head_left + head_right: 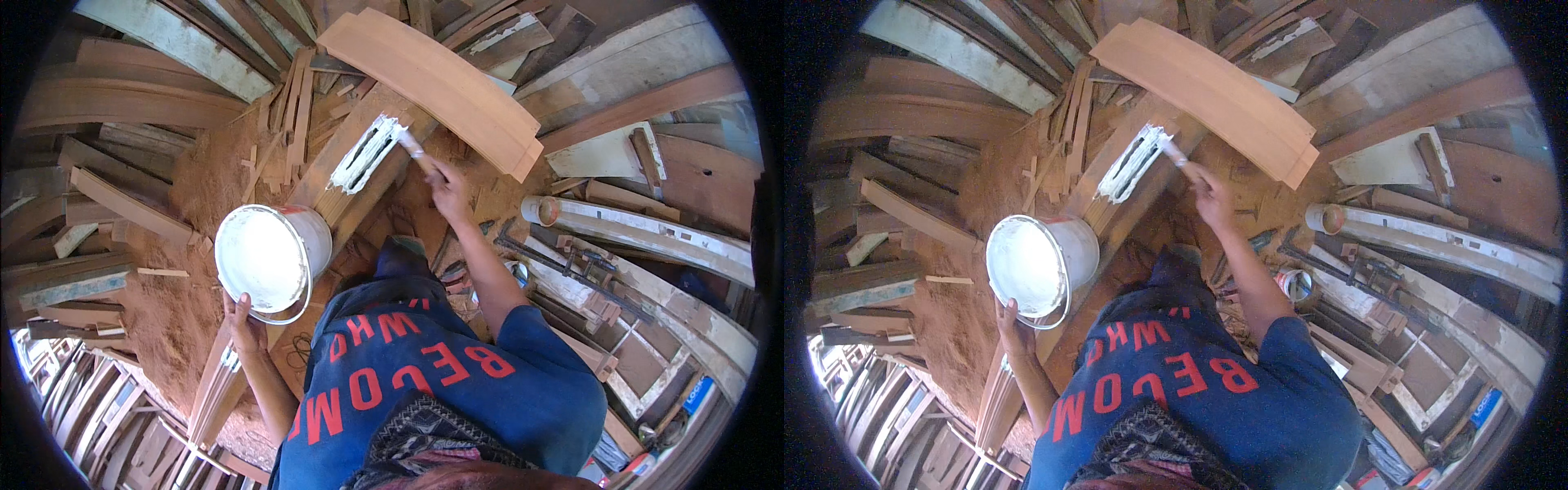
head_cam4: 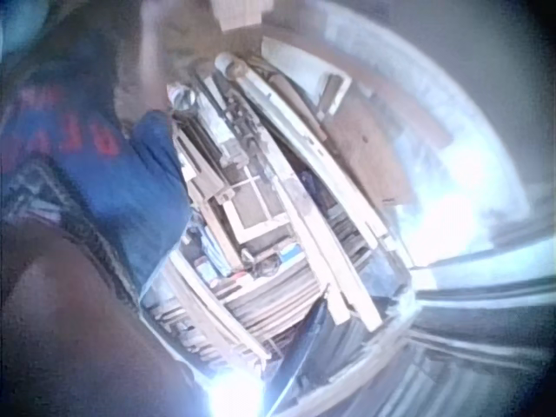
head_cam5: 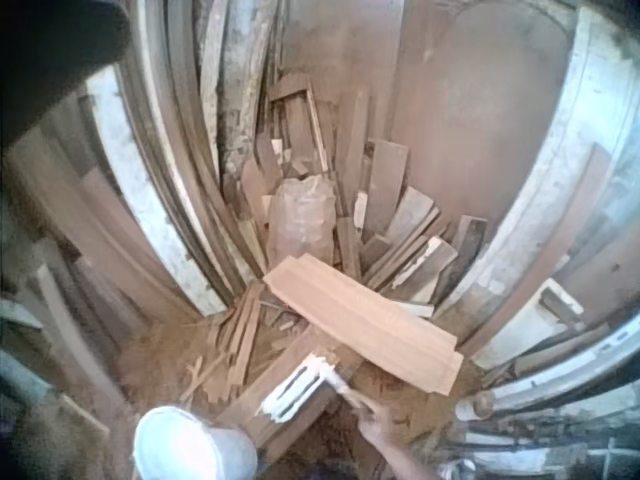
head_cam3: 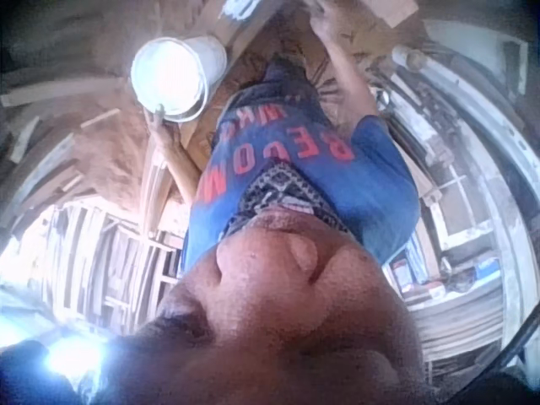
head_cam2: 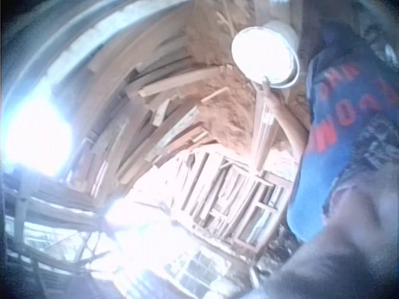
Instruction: The person applies white adhesive to the edges of wooden planks using a brush, then joins the planks together to form a curved wooden structure. They repeatedly pick up planks, apply glue, and fit them into the assembly.
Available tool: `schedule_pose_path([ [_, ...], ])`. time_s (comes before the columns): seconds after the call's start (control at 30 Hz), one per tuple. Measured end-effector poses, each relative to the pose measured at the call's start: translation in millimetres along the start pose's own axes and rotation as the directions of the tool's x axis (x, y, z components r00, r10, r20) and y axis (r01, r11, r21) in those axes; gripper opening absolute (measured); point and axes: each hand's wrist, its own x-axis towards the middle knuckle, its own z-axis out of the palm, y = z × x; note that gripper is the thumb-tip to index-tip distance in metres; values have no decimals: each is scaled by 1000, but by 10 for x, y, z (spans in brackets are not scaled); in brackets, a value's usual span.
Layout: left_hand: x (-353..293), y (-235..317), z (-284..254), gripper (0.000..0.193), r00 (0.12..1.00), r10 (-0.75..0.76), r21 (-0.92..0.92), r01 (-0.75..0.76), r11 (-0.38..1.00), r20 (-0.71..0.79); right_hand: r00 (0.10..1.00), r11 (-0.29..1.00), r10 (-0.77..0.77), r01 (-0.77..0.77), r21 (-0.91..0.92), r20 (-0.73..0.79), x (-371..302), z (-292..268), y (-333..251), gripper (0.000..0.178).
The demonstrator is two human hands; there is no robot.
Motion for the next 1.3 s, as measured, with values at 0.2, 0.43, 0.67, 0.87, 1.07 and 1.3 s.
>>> schedule_pose_path([
  [0.2, -18, 83, 161, 78, 1000, -4, 6, 4, 1000, -24, 979, 982, 175, -181, 49, 103, 167, 201, 479, 22],
  [0.43, -125, 31, 229, 77, 988, 8, 1, -8, 1000, -151, 984, 960, 137, -105, -258, 110, 122, -767, 384, 23],
  [0.67, -411, -14, 483, 79, 943, 162, 66, -149, 987, -290, 832, 541, -21, 476, -694, 554, 1698, -37, -1165, 19],
  [0.87, -904, -193, 526, 79, 837, 245, -23, -293, 956, -489, 438, 449, 117, 777, -441, 891, 1978, 787, -1203, 19],
  [1.07, -1280, -373, 508, 77, 778, 250, -42, -334, 942, -576, 392, 451, 61, 810, -376, 918, 1998, 830, -1360, 20],
  [1.3, -1485, -579, 670, 78, 703, 230, -25, -332, 943, -673, 354, 397, 67, 848, -350, 933, 2225, 844, -1271, 28],
])
